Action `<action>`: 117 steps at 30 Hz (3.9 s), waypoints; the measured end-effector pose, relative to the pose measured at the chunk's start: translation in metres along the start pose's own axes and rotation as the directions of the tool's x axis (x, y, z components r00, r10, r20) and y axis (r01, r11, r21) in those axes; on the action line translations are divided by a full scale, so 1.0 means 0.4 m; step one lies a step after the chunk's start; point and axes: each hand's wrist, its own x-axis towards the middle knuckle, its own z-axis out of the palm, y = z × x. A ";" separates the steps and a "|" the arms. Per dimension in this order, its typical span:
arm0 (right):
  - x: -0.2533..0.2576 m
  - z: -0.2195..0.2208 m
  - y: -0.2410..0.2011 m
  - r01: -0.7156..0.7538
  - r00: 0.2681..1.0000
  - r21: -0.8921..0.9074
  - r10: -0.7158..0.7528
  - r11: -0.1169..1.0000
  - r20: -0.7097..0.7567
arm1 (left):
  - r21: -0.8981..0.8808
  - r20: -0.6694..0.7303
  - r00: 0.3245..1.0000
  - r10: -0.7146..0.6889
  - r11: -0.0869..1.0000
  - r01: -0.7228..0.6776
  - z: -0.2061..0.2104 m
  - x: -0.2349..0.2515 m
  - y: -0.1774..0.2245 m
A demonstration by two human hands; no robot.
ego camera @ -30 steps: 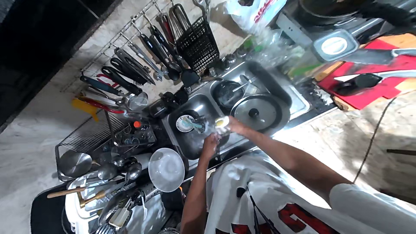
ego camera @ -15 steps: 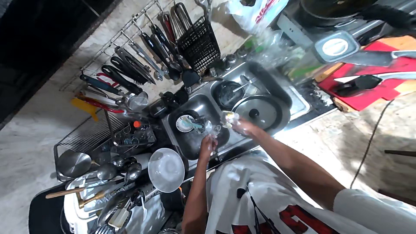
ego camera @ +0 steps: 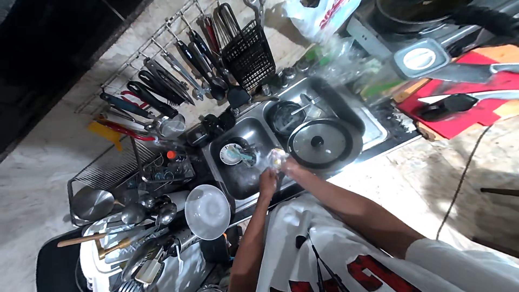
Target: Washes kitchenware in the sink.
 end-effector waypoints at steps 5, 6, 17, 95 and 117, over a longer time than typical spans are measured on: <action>0.013 0.009 -0.012 0.037 0.997 -0.034 -0.039 0.999 -0.069 | -0.032 -0.042 0.999 -0.008 0.999 0.007 0.012 -0.019 0.003; 0.017 0.007 -0.009 0.065 0.997 -0.048 -0.068 0.997 -0.048 | -0.006 -0.068 0.997 -0.018 1.000 0.017 0.009 -0.021 0.007; -0.049 -0.002 -0.013 0.089 0.951 -0.380 0.035 0.921 0.307 | -0.054 0.114 0.988 -0.105 0.992 0.112 -0.023 0.026 -0.017; -0.037 -0.287 -0.015 -0.089 0.940 0.147 0.035 0.985 0.339 | 0.477 -0.525 0.832 0.181 0.872 0.111 -0.081 0.495 -0.036; -0.075 -0.498 -0.047 0.046 0.993 0.256 -0.072 0.966 0.095 | 0.621 0.139 0.974 -0.181 0.782 0.057 0.317 0.766 0.183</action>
